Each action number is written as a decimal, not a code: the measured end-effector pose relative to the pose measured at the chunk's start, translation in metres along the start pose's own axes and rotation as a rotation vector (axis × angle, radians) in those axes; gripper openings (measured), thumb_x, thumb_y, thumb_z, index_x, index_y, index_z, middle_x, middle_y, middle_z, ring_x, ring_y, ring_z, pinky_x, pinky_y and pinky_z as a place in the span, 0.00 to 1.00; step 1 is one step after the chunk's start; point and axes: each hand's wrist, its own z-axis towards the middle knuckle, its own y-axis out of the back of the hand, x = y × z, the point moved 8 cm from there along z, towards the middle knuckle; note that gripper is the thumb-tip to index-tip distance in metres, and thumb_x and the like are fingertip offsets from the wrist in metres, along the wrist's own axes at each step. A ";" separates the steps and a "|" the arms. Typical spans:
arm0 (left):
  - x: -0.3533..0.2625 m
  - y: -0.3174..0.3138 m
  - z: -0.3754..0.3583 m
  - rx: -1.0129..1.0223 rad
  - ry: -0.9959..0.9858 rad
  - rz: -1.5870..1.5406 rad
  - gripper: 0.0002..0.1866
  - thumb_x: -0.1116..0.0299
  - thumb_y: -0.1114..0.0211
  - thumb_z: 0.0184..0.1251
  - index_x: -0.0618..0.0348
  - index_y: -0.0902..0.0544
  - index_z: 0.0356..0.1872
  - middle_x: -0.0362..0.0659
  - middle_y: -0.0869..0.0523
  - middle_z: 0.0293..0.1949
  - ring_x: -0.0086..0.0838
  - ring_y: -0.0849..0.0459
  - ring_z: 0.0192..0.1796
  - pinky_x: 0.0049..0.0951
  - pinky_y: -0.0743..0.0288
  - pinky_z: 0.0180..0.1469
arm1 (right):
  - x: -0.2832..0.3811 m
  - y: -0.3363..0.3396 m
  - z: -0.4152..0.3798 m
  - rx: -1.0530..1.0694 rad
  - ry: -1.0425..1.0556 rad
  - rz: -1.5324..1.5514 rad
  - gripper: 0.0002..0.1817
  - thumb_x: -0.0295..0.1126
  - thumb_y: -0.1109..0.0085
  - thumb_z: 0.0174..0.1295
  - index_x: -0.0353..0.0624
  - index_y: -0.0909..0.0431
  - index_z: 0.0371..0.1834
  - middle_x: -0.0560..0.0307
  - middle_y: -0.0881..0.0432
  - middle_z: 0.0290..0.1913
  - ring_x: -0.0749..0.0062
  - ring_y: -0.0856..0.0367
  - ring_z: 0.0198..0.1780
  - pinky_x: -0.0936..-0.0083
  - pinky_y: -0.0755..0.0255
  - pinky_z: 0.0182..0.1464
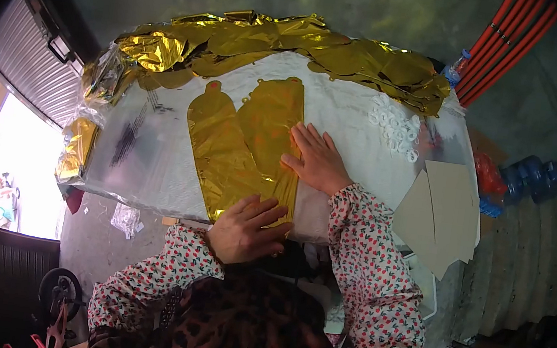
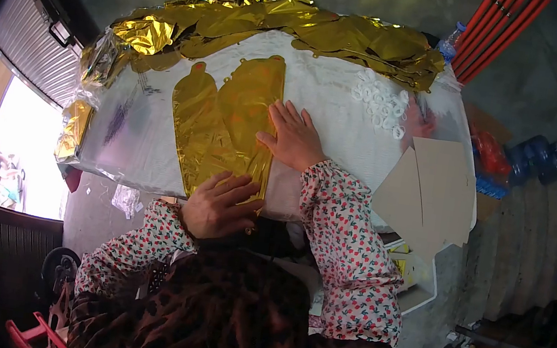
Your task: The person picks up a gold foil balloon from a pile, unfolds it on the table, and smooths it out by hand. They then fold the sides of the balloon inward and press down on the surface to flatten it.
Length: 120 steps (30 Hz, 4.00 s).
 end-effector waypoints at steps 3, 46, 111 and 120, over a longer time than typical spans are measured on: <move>0.006 0.004 0.010 -0.024 0.040 -0.042 0.17 0.59 0.31 0.53 0.55 0.19 0.43 0.45 0.21 0.51 0.37 0.22 0.54 0.43 0.33 0.60 | 0.000 0.001 0.000 0.011 -0.006 0.003 0.37 0.57 0.55 0.66 0.43 0.43 0.71 0.50 0.43 0.73 0.60 0.50 0.75 0.59 0.57 0.73; 0.041 -0.019 0.028 -0.080 0.296 -0.011 0.26 0.56 0.32 0.54 0.59 0.22 0.52 0.47 0.23 0.56 0.43 0.26 0.58 0.40 0.29 0.57 | -0.057 0.038 0.070 -0.212 -0.393 0.225 0.21 0.48 0.38 0.57 0.37 0.18 0.25 0.53 0.19 0.22 0.63 0.19 0.28 0.70 0.28 0.32; 0.040 -0.020 0.027 -0.033 0.341 0.024 0.27 0.52 0.33 0.55 0.54 0.22 0.55 0.51 0.24 0.58 0.44 0.27 0.59 0.41 0.31 0.58 | -0.055 0.038 0.055 -0.437 -0.146 -0.024 0.43 0.58 0.25 0.35 0.43 0.29 0.50 0.51 0.26 0.47 0.55 0.29 0.51 0.62 0.35 0.53; 0.039 -0.019 0.027 -0.046 0.329 0.031 0.27 0.54 0.32 0.53 0.53 0.21 0.54 0.49 0.24 0.58 0.43 0.26 0.58 0.41 0.29 0.56 | -0.063 0.038 0.066 -0.402 -0.167 0.039 0.42 0.58 0.26 0.38 0.41 0.29 0.50 0.50 0.25 0.47 0.54 0.29 0.51 0.61 0.35 0.53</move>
